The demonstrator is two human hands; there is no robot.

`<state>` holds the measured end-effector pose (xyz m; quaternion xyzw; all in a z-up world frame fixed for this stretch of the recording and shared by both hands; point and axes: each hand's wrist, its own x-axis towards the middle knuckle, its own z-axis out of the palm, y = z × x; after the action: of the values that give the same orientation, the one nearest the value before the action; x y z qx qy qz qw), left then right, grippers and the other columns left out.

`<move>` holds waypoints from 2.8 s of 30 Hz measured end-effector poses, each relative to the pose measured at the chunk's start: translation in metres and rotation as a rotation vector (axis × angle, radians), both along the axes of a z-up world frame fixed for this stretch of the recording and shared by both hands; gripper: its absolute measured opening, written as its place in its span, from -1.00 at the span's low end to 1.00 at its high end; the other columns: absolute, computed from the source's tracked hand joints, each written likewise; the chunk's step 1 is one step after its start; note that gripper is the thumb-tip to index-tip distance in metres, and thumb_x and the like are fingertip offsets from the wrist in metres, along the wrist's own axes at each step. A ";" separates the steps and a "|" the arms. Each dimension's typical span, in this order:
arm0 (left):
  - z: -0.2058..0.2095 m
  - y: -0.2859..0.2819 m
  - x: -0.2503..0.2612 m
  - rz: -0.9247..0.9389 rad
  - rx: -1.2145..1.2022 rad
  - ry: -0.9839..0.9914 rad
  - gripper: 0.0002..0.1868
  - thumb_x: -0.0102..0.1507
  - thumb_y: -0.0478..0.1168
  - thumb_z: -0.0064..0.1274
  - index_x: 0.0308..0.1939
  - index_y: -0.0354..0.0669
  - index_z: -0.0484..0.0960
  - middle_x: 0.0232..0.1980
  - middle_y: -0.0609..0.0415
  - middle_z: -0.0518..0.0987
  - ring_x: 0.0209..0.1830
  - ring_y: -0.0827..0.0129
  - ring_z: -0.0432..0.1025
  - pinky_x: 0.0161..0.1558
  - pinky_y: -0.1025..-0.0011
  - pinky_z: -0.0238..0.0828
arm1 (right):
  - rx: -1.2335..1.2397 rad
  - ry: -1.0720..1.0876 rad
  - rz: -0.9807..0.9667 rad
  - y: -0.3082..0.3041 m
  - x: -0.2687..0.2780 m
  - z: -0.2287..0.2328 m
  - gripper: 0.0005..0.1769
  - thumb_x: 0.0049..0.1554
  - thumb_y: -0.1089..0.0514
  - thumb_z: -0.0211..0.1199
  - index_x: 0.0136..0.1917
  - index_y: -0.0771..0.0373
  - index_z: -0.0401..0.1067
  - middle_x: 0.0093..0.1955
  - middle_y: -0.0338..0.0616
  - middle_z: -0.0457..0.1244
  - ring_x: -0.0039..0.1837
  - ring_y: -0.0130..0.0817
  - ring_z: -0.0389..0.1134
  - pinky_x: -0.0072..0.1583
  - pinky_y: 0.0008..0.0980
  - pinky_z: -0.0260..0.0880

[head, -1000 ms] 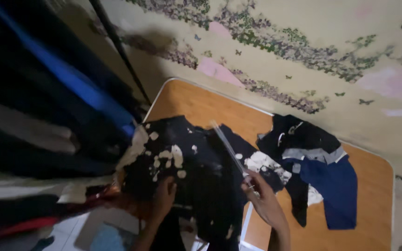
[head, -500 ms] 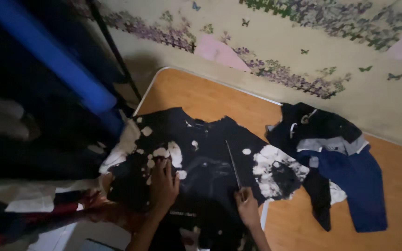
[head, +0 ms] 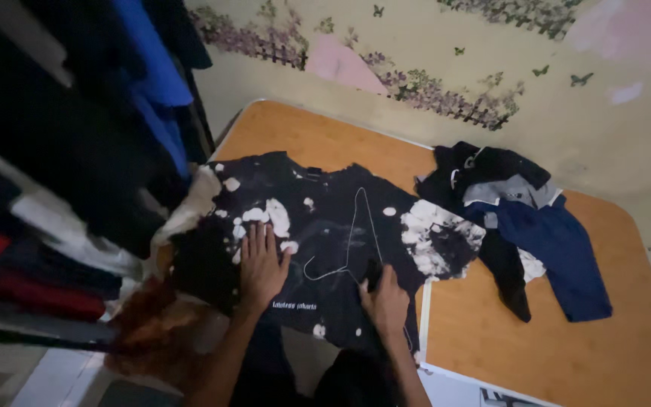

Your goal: The person smooths a black t-shirt with white splatter patterns on a wooden table, places a hanger inside it, and hangs it on a nearby clothing rack. The person then smooths a second black t-shirt with a white logo on the table.

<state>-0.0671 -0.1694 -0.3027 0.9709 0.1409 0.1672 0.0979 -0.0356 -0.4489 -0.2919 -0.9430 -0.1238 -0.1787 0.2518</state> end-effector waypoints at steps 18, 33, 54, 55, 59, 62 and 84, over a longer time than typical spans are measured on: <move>-0.007 0.001 -0.010 -0.035 -0.038 0.027 -0.16 0.41 0.22 -0.30 0.50 -0.45 0.15 0.60 -0.31 0.07 0.64 -0.08 -0.11 0.56 0.05 -0.31 | -0.045 -0.044 0.007 0.001 -0.016 0.003 -0.60 0.05 -0.02 0.35 0.17 0.04 0.54 -0.01 0.00 0.35 -0.20 0.07 0.45 -0.16 -0.06 0.46; 0.007 0.003 -0.008 -0.023 -0.022 0.024 -0.19 0.38 0.20 -0.23 0.46 -0.45 0.22 0.56 -0.33 0.14 0.60 -0.09 -0.03 0.55 0.04 -0.22 | -0.009 0.025 0.026 0.005 -0.012 0.013 -0.51 0.02 -0.02 0.38 0.24 0.01 0.50 0.00 -0.06 0.35 -0.10 0.02 0.46 -0.14 -0.07 0.46; 0.028 0.000 0.001 0.000 0.012 0.072 -0.20 0.32 0.15 -0.09 0.43 -0.43 0.22 0.54 -0.38 0.11 0.57 -0.15 -0.01 0.50 -0.04 -0.16 | 0.074 0.300 -0.066 0.008 0.011 0.025 -0.52 -0.08 0.05 0.52 0.13 0.11 0.56 -0.18 -0.14 0.37 -0.22 -0.23 0.45 -0.18 -0.24 0.44; 0.029 0.000 0.002 -0.009 0.002 0.059 -0.21 0.33 0.14 -0.09 0.43 -0.42 0.23 0.53 -0.38 0.12 0.56 -0.16 0.00 0.50 -0.04 -0.14 | 0.093 0.304 -0.061 0.008 0.010 0.026 -0.52 -0.08 0.07 0.53 0.13 0.12 0.56 -0.18 -0.14 0.37 -0.22 -0.26 0.46 -0.17 -0.26 0.44; 0.033 0.001 0.001 -0.019 -0.054 0.072 -0.19 0.29 0.12 -0.04 0.45 -0.40 0.23 0.51 -0.38 0.15 0.52 -0.19 0.04 0.46 -0.08 -0.11 | 0.179 0.273 -0.008 0.008 0.009 0.030 -0.51 -0.08 0.15 0.52 0.14 0.18 0.54 -0.14 -0.14 0.38 -0.20 -0.34 0.46 -0.16 -0.34 0.45; 0.036 0.004 0.005 -0.034 -0.085 0.034 -0.20 0.29 0.11 -0.01 0.45 -0.38 0.24 0.52 -0.36 0.15 0.52 -0.19 0.06 0.46 -0.09 -0.09 | 0.197 0.295 -0.028 0.010 0.013 0.030 -0.50 -0.09 0.17 0.54 0.14 0.19 0.55 -0.18 -0.13 0.37 -0.24 -0.35 0.43 -0.17 -0.35 0.43; 0.017 0.120 0.221 -0.188 -0.240 -0.541 -0.69 0.36 -0.21 0.11 0.16 -0.20 0.61 0.17 -0.04 0.56 0.27 0.01 0.34 0.28 0.05 0.14 | 0.630 0.769 0.219 0.007 0.087 0.084 -0.73 0.23 0.35 -0.03 0.20 0.25 0.29 0.22 -0.04 0.39 0.11 -0.28 0.45 0.16 -0.35 0.45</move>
<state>0.1539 -0.0491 -0.2857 0.8814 0.0381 0.3919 0.2610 0.0510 -0.4419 -0.2082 -0.8005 -0.0603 0.1799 0.5685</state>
